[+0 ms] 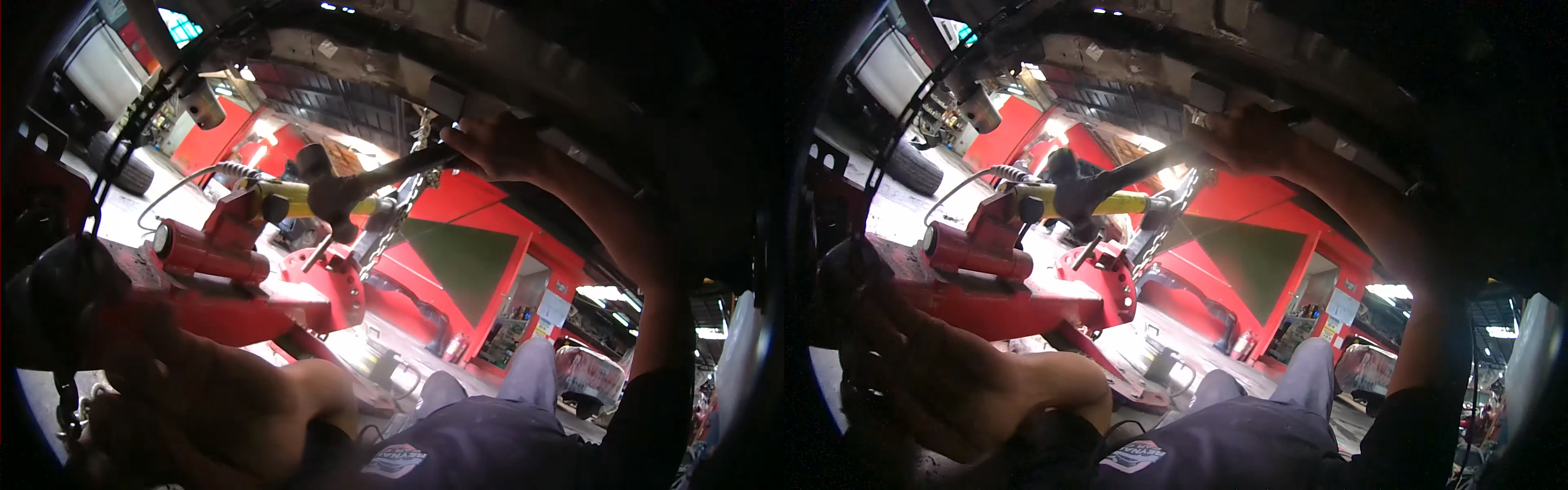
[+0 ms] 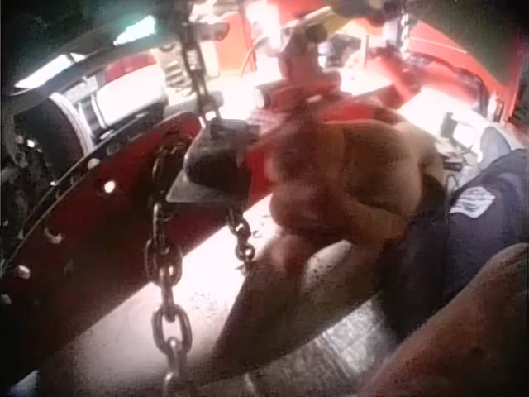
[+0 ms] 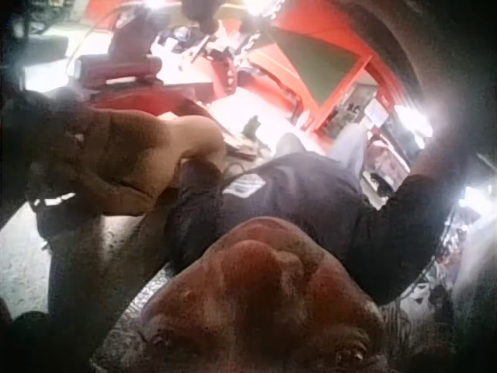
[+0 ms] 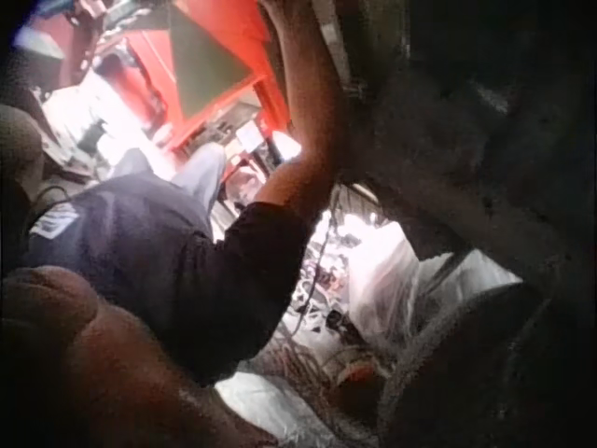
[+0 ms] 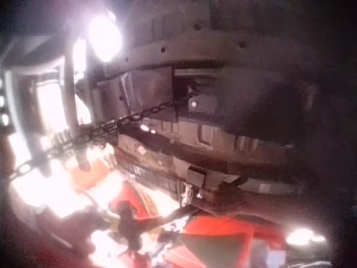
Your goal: The person uses a hammer to strike a metal shield on the floor and then works underneath a vehicle using a large metal lever to straighten parts of the frame.
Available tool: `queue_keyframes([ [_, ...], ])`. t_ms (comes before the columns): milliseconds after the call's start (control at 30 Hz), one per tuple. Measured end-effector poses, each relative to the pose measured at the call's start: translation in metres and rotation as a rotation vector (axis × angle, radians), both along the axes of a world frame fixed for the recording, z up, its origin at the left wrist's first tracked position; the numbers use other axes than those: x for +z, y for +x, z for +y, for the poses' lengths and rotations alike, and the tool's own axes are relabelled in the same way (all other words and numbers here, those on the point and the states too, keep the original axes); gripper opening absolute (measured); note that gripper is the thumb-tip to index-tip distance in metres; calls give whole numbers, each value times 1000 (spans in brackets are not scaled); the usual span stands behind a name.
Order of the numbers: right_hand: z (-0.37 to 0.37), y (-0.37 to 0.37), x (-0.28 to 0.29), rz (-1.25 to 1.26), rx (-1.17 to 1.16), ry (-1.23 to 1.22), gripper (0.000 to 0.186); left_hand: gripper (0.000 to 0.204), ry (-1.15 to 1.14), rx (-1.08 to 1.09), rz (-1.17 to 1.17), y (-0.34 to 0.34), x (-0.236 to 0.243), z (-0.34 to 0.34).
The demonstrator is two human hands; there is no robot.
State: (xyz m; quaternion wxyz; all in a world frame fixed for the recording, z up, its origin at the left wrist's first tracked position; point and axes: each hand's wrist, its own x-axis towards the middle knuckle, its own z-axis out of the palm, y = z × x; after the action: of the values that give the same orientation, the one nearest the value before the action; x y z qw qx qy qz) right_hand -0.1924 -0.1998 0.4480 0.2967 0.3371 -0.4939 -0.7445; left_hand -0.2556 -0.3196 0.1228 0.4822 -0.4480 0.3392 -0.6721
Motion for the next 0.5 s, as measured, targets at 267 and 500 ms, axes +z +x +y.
queue_keyframes([
  [267,-45,-10,13,-134,-104,-91,34,20,-9,-19,4,7,-9,6],
  [500,-71,-54,31,122,-19,-256,38,22,94,30,-38,19,-48,-4],
])
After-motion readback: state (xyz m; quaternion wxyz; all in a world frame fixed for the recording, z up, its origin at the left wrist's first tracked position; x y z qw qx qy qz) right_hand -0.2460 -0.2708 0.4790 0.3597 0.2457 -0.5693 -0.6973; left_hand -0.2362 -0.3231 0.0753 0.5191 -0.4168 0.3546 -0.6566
